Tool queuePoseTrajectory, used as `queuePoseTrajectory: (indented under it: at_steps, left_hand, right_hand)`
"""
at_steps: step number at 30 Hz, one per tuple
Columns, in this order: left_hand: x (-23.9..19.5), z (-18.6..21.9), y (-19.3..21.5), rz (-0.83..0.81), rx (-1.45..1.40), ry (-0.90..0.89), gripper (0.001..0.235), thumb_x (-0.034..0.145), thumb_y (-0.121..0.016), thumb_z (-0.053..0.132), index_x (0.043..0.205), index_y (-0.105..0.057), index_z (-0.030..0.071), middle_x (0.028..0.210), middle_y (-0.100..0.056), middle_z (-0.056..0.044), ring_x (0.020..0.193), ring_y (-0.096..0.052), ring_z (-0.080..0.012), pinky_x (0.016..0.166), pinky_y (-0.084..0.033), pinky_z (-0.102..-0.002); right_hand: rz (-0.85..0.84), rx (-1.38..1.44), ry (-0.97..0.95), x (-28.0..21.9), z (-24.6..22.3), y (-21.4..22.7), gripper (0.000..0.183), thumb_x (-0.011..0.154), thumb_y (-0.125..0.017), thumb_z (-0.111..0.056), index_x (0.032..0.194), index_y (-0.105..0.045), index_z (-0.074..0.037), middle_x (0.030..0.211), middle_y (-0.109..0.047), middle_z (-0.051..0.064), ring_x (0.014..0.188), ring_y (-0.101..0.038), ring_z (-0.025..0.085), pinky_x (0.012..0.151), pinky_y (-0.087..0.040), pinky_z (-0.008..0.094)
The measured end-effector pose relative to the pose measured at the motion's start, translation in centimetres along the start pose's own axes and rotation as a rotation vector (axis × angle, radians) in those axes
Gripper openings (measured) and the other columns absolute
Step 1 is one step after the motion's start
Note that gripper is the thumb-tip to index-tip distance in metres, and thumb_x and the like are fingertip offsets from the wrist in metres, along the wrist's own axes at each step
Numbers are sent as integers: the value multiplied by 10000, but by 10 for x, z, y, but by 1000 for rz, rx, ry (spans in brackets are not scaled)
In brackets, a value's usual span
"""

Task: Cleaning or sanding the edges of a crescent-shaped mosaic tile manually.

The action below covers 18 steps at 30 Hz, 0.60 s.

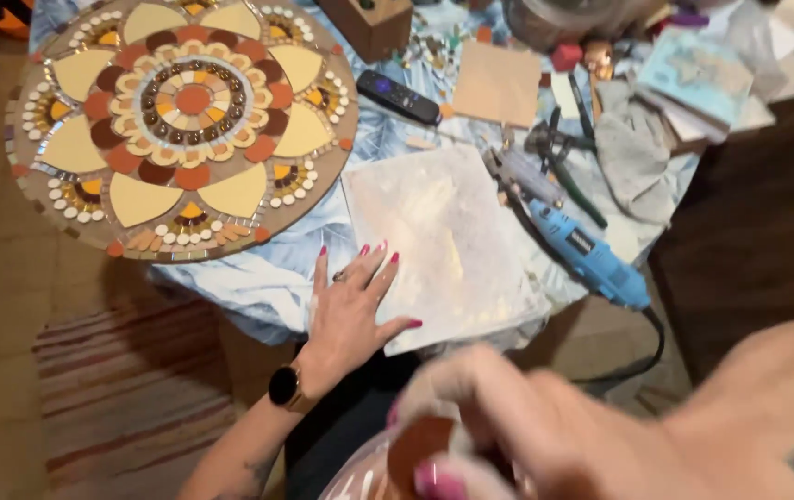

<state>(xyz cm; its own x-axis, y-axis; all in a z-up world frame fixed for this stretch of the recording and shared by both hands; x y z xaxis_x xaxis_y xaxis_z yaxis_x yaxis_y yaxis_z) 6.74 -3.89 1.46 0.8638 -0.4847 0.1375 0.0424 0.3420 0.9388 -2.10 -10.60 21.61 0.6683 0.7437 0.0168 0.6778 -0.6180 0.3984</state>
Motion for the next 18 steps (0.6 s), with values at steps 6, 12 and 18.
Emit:
queuePoseTrajectory:
  at_steps: [6, 12, 18]
  left_hand:
    - [-1, 3, 2, -10, -12, -5, 737, 673, -467, 658, 1229, -414, 177, 1261, -424, -72, 1198, -364, -203, 983, -65, -566]
    - [2, 6, 10, -31, 36, 19, 705, 669, -546, 580, 1231, -413, 177, 1241, -439, -77, 1183, -373, -195, 977, -61, -590]
    - [-2, 2, -9, 21, 50, -24, 802, 676, -426, 631, 1265, -349, 92, 1302, -337, -121, 1221, -272, -228, 993, 34, -556]
  right_hand:
    - [293, -729, -105, 28, 103, 19, 198, 753, -481, -117, 911, -426, -10, 561, -588, 144, 535, -606, 334, 476, -477, 441]
    - [27, -903, -329, 25, 248, 17, 240, 688, -513, -199, 866, -417, -70, 636, -590, 154, 621, -613, 358, 579, -480, 485]
    - [340, -848, -52, 58, 210, 27, 168, 761, -479, -167, 836, -419, -28, 573, -591, 119, 467, -569, 267, 421, -432, 334]
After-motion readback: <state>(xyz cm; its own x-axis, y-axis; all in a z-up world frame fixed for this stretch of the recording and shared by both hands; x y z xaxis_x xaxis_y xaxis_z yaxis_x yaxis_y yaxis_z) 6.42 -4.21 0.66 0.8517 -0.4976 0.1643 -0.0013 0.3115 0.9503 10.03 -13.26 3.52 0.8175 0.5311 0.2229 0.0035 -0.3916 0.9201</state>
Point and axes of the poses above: each hand's wrist, its own x-axis towards the middle knuckle, its own y-axis out of the back of the hand, z = x × y, the point moved 8 cm from there along x, towards the middle knuckle
